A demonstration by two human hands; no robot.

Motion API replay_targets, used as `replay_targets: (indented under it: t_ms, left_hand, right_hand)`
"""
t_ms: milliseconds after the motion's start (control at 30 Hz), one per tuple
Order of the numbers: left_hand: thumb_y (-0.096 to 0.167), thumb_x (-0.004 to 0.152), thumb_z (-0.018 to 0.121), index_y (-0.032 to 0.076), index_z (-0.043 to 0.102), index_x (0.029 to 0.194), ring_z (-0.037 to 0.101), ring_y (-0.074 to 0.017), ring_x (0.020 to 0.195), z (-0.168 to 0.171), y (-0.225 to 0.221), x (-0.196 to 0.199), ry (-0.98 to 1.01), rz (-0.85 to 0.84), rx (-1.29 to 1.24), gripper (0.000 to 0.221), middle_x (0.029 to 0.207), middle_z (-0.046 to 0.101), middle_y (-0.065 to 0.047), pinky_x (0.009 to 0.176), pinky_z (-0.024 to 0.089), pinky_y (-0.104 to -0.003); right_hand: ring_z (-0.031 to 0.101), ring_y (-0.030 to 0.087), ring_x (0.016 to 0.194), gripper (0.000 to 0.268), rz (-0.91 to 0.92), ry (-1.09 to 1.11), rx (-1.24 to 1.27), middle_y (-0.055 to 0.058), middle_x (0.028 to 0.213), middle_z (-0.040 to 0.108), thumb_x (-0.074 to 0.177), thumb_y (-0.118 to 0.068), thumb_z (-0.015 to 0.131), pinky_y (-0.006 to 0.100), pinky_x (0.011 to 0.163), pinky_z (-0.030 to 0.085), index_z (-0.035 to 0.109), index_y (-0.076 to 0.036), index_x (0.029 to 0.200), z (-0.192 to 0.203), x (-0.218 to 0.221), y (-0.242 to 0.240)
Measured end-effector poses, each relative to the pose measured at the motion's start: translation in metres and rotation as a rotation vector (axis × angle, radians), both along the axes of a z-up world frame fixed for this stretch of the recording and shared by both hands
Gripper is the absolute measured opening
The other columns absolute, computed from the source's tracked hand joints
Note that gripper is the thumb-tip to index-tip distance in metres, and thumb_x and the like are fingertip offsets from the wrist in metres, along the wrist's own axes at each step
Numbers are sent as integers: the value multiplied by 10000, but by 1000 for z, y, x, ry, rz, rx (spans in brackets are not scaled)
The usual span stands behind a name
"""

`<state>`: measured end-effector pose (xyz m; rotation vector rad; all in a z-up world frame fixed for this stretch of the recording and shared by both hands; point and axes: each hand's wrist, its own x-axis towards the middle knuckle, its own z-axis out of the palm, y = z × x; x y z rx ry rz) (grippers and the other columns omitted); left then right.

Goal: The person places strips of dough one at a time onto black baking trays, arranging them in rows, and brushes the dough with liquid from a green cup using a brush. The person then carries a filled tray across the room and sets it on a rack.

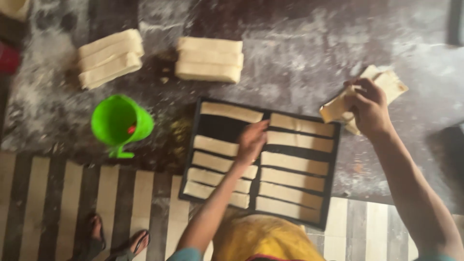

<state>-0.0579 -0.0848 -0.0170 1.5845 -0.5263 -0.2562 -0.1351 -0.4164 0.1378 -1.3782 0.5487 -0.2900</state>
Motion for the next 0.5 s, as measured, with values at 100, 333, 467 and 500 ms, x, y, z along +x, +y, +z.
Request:
replay_targets:
  t_ms: [100, 333, 467, 500]
  left_hand:
    - [355, 983, 730, 76, 513, 1498, 574, -195, 1357, -6, -25, -5, 744, -191, -359, 625, 1493, 579, -157, 1165, 428, -340]
    - [368, 945, 743, 115, 665, 1295, 698, -227, 991, 9, 70, 40, 1224, -388, -490, 439, 1142, 693, -99, 759, 567, -321]
    - [112, 846, 747, 61, 712, 1108, 744, -199, 726, -19, 104, 114, 696, -286, 73, 268, 975, 760, -90, 714, 660, -375]
    - [112, 846, 747, 61, 712, 1108, 744, -199, 726, 2, 103, 122, 696, -291, 72, 268, 975, 760, -90, 714, 660, -375]
  right_hand:
    - [695, 231, 919, 199, 309, -278, -1175, 216, 1154, 653, 879, 90, 558, 315, 750, 555, 594, -43, 1024, 43, 6, 85]
    - [714, 184, 900, 159, -119, -54, 276, 56, 1000, 656, 977, 33, 602, 366, 810, 648, 620, -52, 1110, -29, 18, 168]
    - [721, 185, 956, 127, -173, 51, 226, 48, 1067, 656, 950, -25, 620, 374, 801, 678, 602, -49, 1074, -97, 21, 198]
    - [721, 185, 956, 127, -178, 51, 223, 48, 1067, 656, 950, -25, 620, 374, 801, 678, 602, -49, 1074, -103, 23, 206]
